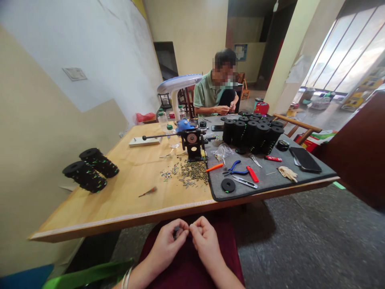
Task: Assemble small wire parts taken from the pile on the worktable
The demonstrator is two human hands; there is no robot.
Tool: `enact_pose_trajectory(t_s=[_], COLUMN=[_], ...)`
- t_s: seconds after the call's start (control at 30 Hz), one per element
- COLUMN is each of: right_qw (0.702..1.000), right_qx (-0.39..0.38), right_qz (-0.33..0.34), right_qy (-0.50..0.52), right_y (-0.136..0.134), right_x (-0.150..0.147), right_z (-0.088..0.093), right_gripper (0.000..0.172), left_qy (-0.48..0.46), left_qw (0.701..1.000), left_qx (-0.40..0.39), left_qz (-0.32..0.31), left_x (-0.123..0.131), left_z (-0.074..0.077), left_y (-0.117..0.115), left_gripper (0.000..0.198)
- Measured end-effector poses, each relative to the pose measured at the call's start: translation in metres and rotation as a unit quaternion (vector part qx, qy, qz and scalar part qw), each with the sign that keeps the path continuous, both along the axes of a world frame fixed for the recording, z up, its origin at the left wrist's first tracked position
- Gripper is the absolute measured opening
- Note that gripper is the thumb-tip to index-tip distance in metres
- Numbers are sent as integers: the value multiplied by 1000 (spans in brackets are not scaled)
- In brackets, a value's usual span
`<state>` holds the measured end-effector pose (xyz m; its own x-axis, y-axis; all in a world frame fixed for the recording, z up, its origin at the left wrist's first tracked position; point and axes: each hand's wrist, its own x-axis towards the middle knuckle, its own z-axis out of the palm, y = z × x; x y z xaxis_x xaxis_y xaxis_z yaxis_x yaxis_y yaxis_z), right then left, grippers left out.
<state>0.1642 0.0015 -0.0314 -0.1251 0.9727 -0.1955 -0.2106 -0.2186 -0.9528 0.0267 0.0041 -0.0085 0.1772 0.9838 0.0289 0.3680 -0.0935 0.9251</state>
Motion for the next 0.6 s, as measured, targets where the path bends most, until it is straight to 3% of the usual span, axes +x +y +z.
enact_pose_trajectory(t_s=[0.23, 0.4, 0.6], right_qw=[992, 992, 995], right_qx=[36, 47, 32], right_qz=[72, 59, 52], right_qy=[-92, -103, -81], right_y=[-2, -3, -5], right_x=[4, 4, 4], right_z=[10, 13, 3], right_gripper=[20, 14, 20], left_qy=[-48, -106, -94], left_qw=[999, 991, 994], left_qx=[-18, -86, -18], left_qz=[5, -17, 59], left_x=[-8, -9, -19], left_z=[8, 16, 17], left_y=[4, 4, 12], left_gripper=[11, 16, 21])
